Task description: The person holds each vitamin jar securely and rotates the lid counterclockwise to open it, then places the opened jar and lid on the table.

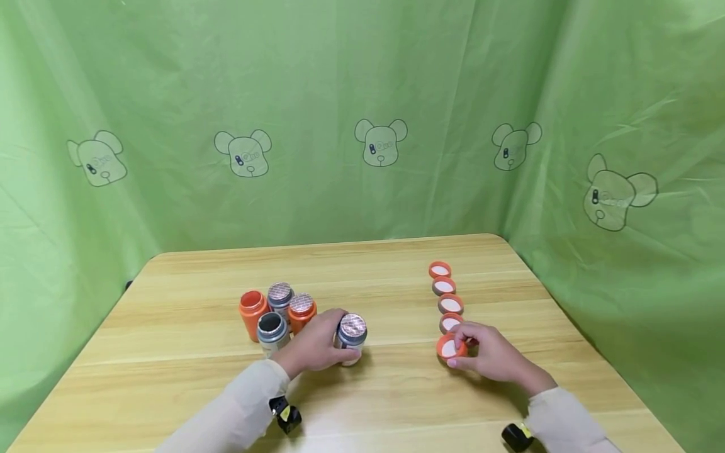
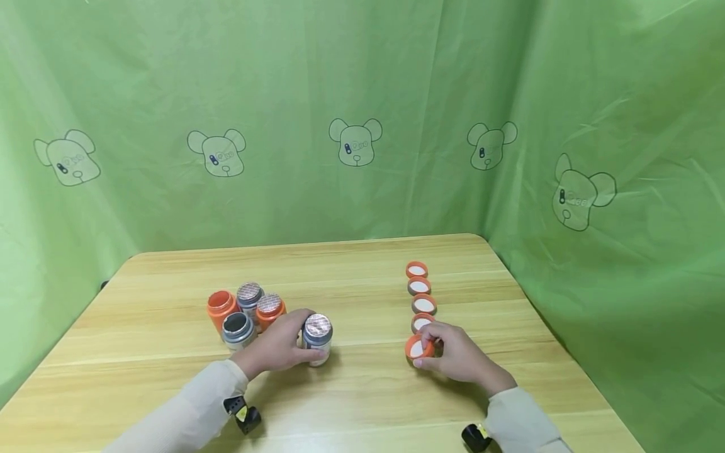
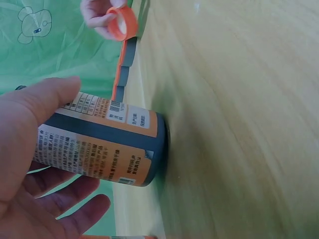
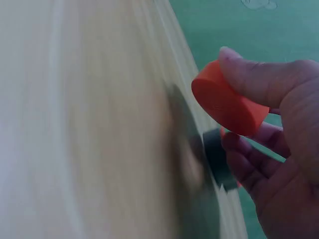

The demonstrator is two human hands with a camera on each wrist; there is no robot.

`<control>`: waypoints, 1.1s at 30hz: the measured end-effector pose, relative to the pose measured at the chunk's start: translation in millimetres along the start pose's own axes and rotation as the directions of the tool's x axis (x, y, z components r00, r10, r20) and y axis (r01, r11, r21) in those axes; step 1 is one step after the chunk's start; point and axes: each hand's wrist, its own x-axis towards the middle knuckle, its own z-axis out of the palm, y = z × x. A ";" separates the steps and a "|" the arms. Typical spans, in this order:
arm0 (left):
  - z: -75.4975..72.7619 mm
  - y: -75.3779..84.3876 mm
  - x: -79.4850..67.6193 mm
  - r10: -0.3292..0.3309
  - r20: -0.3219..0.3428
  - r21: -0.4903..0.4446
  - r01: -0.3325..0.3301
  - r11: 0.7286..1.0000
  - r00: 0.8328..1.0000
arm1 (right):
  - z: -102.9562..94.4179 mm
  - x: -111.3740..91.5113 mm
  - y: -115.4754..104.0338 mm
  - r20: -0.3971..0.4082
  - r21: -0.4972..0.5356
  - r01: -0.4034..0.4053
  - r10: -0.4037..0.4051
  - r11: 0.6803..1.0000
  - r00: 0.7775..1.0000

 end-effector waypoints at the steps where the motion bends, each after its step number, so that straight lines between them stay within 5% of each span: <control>1: -0.5 -0.5 -0.3 0.003 -0.003 0.005 -0.003 1.000 1.000 | -0.6 -2.1 1.9 0.004 -0.006 -0.014 0.014 1.000 1.000; 26: -13.7 0.2 1.3 -0.082 0.008 -0.004 0.082 0.997 0.997 | 0.1 3.1 24.0 -0.057 -0.129 -0.122 0.115 0.984 0.992; 33: -11.7 1.7 2.1 -0.089 -0.034 0.022 0.090 0.996 0.995 | 2.9 6.6 18.5 -0.037 -0.112 -0.068 0.064 0.991 0.997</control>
